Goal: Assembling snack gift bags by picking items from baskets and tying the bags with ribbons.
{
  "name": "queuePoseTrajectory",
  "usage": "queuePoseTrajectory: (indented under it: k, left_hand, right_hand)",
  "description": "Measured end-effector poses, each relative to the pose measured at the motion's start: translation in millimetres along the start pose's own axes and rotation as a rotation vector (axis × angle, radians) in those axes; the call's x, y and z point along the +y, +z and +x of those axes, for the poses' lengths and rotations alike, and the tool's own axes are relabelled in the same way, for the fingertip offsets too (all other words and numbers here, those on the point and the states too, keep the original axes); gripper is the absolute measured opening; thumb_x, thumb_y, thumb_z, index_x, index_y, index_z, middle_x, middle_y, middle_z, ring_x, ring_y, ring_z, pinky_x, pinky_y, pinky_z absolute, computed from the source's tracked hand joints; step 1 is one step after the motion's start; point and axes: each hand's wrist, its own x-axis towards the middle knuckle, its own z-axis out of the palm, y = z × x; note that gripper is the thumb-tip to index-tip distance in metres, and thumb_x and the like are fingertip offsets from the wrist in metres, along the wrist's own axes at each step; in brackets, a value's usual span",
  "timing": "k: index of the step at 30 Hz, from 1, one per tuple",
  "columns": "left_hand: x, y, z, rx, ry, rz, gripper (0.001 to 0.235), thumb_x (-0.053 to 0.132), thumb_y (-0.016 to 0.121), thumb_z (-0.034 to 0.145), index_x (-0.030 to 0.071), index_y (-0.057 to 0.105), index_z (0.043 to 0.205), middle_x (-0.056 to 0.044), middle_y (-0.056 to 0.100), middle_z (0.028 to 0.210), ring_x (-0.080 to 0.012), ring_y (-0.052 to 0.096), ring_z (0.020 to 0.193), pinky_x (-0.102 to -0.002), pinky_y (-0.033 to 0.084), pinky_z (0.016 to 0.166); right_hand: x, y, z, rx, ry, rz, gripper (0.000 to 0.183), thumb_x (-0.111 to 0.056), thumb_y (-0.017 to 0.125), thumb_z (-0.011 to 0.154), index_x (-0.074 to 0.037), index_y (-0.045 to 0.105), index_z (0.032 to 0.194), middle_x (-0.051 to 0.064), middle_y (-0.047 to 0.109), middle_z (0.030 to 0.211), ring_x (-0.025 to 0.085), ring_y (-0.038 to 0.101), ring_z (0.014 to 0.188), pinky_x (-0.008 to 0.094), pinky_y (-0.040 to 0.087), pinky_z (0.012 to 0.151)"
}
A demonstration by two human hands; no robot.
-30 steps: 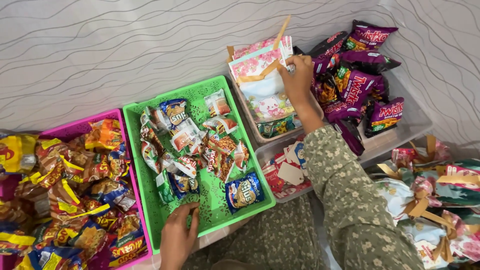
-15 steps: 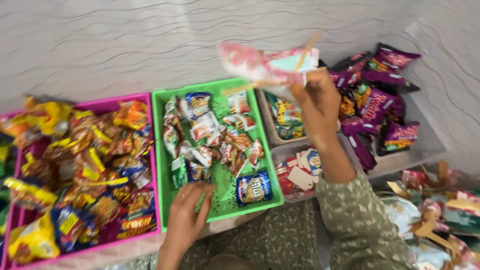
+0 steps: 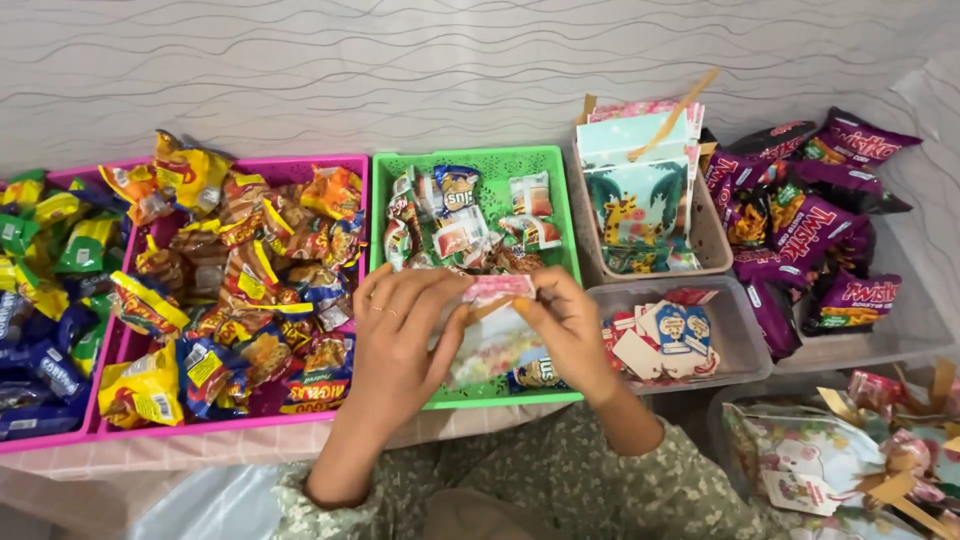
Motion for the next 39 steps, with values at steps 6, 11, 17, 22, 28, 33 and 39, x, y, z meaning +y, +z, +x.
queuePoseTrajectory:
  k: [6, 11, 17, 22, 28, 33, 39]
  left_hand:
    - [-10.5, 0.2, -16.0, -0.018, -0.047, 0.046, 0.020, 0.017, 0.078, 0.089, 0.015, 0.074, 0.109, -0.001, 0.070, 0.102, -0.0240, 0.066, 0.097, -0.049, 0.037, 0.108]
    - [-12.5, -4.8, -17.8, -0.100, -0.049, 0.054, 0.006, 0.018, 0.076, 0.091, 0.016, 0.071, 0.094, -0.003, 0.064, 0.115, -0.0291, 0.058, 0.110, -0.049, 0.043, 0.101]
    - [-6.2, -12.3, -4.7, -0.227, -0.002, 0.025, 0.004, 0.020, 0.070, 0.096, 0.019, 0.073, 0.094, 0.000, 0.070, 0.103, -0.0268, 0.058, 0.107, -0.049, 0.039, 0.105]
    - [-6.9, -18.3, -1.2, -0.331, 0.051, 0.029, 0.011, 0.027, 0.064, 0.099, 0.021, 0.069, 0.091, 0.001, 0.071, 0.078, -0.0191, 0.063, 0.095, -0.056, 0.029, 0.112]
    - [-18.4, -23.9, -6.6, -0.437, 0.123, 0.041, 0.015, 0.030, 0.061, 0.100, 0.019, 0.061, 0.090, -0.003, 0.071, 0.076, -0.0201, 0.066, 0.081, -0.059, 0.032, 0.110]
    - [-13.6, -28.2, 5.7, -0.696, 0.020, 0.012, 0.014, 0.026, 0.067, 0.090, 0.016, 0.071, 0.098, 0.000, 0.073, 0.078, -0.0217, 0.066, 0.078, -0.056, 0.032, 0.110]
    - [-24.5, -12.1, 4.0, -0.704, -0.036, 0.051, 0.013, 0.019, 0.069, 0.085, 0.017, 0.072, 0.098, 0.007, 0.078, 0.100, -0.0178, 0.069, 0.090, -0.053, 0.032, 0.113]
  right_hand:
    - [2.1, 10.1, -11.7, 0.063, 0.008, 0.024, 0.004, -0.004, 0.063, 0.098, -0.001, 0.061, 0.098, 0.013, 0.069, 0.088, 0.016, 0.058, 0.085, 0.031, 0.049, 0.078]
    - [-15.4, 16.4, -1.8, 0.102, -0.092, -0.123, 0.024, -0.002, 0.064, 0.096, -0.003, 0.052, 0.117, 0.018, 0.064, 0.122, 0.026, 0.060, 0.117, 0.040, 0.047, 0.099]
    - [-81.3, 12.5, 20.4, -0.336, -0.362, -0.979, 0.018, -0.013, 0.076, 0.084, -0.021, 0.075, 0.101, 0.002, 0.071, 0.114, 0.033, 0.048, 0.132, 0.072, -0.008, 0.115]
    - [-109.5, 7.2, 33.8, -0.561, -0.231, -1.133, 0.006, -0.023, 0.077, 0.084, -0.021, 0.077, 0.089, 0.006, 0.069, 0.115, 0.033, 0.047, 0.133, 0.074, -0.004, 0.115]
    - [-81.6, -21.0, 36.8, -0.645, -0.135, -1.357, 0.015, -0.036, 0.077, 0.081, -0.022, 0.078, 0.088, 0.009, 0.057, 0.136, 0.034, 0.040, 0.140, 0.074, 0.006, 0.115]
    - [-82.0, -41.2, 36.8, -0.601, -0.095, -1.257, 0.024, -0.040, 0.078, 0.076, -0.016, 0.082, 0.082, 0.000, 0.069, 0.106, 0.024, 0.055, 0.122, 0.073, 0.006, 0.118]
    - [-72.2, -117.7, 23.4, -0.596, -0.181, -0.735, 0.052, -0.044, 0.045, 0.105, -0.009, 0.051, 0.143, 0.015, 0.059, 0.135, 0.029, 0.058, 0.121, 0.047, 0.047, 0.104]
